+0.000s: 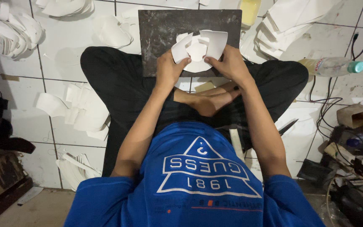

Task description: The person sits on the floor and assembles white shoe parts by placing a smaller piece onto a larger piece on a dark board. They use a hammer to tap the pieces together, then lift the assembled part and place it aside. This process is repeated with additional shoe parts.

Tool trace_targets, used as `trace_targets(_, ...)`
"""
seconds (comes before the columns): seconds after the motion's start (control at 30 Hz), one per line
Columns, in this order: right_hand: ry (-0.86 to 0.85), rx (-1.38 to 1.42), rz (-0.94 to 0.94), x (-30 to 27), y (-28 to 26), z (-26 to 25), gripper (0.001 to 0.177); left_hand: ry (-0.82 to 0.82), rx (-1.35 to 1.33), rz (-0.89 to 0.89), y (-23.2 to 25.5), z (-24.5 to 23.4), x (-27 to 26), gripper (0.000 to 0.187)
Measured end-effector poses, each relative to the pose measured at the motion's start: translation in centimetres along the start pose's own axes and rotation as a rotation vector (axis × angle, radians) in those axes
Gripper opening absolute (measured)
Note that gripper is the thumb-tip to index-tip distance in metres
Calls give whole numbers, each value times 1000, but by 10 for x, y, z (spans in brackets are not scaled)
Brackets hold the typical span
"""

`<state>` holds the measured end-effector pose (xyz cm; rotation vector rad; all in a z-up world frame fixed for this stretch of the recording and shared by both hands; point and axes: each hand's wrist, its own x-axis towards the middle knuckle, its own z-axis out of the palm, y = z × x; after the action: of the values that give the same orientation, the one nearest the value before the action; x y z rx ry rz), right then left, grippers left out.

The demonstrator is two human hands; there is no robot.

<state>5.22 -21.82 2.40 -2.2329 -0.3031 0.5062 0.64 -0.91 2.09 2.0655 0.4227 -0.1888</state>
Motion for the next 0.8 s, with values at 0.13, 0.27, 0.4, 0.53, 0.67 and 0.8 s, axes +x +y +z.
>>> trace_targets(0.13,4,-20,3,0,-1,0,38,27,32,-1,-9,8,1,45)
trace_targets(0.27,48,-30,-9,2,5,8,35,25,44,49,-4,10,-1,41)
trace_targets(0.4,75,-37,-32,2,9,12,34,29,42,74,-4,9,-3,35)
trace_targets(0.53,98,-26,-33,-1,6,14,33,35,34,87,-7,10,-1,35)
trace_targets(0.67,123,-16,-12,0,12,18,34,35,24,114,-13,14,1,35)
trace_targets(0.8,115,-12,11,1,11,17,33,35,30,153,-10,9,-3,27)
